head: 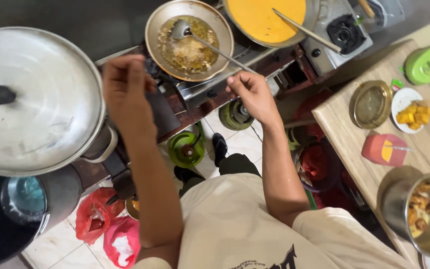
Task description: The person scoops a yellow batter into a pink container, then uses a slotted spoon to transfer fried items from a pan into the container. They stir and monitor food frying in hot oil on the stove, occasionally adjusting the items with the spoon.
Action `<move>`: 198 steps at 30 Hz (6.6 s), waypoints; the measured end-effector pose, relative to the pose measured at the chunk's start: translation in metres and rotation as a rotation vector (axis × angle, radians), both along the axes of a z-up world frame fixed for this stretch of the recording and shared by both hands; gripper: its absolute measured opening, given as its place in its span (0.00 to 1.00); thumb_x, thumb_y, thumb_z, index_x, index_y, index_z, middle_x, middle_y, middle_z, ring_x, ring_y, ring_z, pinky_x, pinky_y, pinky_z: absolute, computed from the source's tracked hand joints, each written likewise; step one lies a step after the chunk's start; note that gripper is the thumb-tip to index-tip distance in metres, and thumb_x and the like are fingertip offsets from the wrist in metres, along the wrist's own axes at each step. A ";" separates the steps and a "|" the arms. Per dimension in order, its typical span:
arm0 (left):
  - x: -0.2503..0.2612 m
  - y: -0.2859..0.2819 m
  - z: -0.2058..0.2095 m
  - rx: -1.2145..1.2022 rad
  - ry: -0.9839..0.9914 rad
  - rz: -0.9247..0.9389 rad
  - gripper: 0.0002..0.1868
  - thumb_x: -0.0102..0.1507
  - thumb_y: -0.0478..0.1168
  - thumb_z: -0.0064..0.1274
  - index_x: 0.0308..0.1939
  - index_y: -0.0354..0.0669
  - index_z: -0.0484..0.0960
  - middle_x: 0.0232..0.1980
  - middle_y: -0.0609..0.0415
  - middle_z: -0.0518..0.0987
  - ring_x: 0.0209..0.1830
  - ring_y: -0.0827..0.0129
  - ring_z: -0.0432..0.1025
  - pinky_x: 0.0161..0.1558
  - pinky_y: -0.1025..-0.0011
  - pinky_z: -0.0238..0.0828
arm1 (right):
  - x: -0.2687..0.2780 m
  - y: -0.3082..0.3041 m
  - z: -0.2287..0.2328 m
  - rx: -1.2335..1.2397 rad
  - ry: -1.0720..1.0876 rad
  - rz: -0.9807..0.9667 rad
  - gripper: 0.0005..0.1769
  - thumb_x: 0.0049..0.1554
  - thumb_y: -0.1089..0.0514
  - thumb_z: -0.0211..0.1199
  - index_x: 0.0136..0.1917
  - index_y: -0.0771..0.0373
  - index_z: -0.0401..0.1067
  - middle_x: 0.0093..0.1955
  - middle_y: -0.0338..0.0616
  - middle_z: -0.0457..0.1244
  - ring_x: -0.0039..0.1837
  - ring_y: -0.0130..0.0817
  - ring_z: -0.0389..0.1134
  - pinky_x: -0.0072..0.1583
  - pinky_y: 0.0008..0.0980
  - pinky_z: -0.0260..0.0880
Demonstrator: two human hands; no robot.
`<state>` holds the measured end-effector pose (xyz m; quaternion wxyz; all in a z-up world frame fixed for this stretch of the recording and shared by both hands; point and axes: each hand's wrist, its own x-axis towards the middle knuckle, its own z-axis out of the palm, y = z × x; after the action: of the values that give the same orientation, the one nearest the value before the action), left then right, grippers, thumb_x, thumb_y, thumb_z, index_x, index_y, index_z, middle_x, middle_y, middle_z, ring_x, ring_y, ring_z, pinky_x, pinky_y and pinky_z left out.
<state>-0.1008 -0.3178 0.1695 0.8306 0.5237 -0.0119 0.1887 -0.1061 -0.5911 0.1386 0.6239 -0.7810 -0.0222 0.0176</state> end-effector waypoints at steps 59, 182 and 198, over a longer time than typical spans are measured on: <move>-0.025 -0.357 -0.031 -0.265 0.050 -0.469 0.12 0.80 0.41 0.38 0.48 0.39 0.73 0.35 0.55 0.68 0.30 0.72 0.64 0.34 0.74 0.64 | -0.144 -0.295 0.015 -0.009 -0.109 -0.456 0.09 0.67 0.62 0.60 0.44 0.67 0.71 0.38 0.33 0.63 0.43 0.20 0.63 0.47 0.24 0.66; -0.051 -0.294 -0.038 -0.258 -0.007 -0.215 0.16 0.76 0.42 0.39 0.32 0.45 0.65 0.28 0.61 0.57 0.28 0.75 0.55 0.34 0.73 0.57 | -0.119 -0.239 0.033 0.156 -0.078 -0.155 0.10 0.69 0.59 0.57 0.51 0.69 0.72 0.46 0.42 0.68 0.50 0.27 0.70 0.57 0.28 0.70; -0.048 -0.297 -0.040 -0.260 -0.005 -0.220 0.17 0.76 0.43 0.39 0.32 0.45 0.65 0.28 0.61 0.58 0.28 0.75 0.56 0.35 0.73 0.58 | -0.115 -0.244 0.027 0.172 -0.078 -0.168 0.10 0.69 0.59 0.57 0.51 0.69 0.72 0.45 0.43 0.68 0.49 0.28 0.70 0.57 0.28 0.70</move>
<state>-0.1487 -0.6150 0.1293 0.9070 0.4071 -0.0467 0.0978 -0.2211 -0.8350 0.1654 0.6867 -0.7236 0.0179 -0.0671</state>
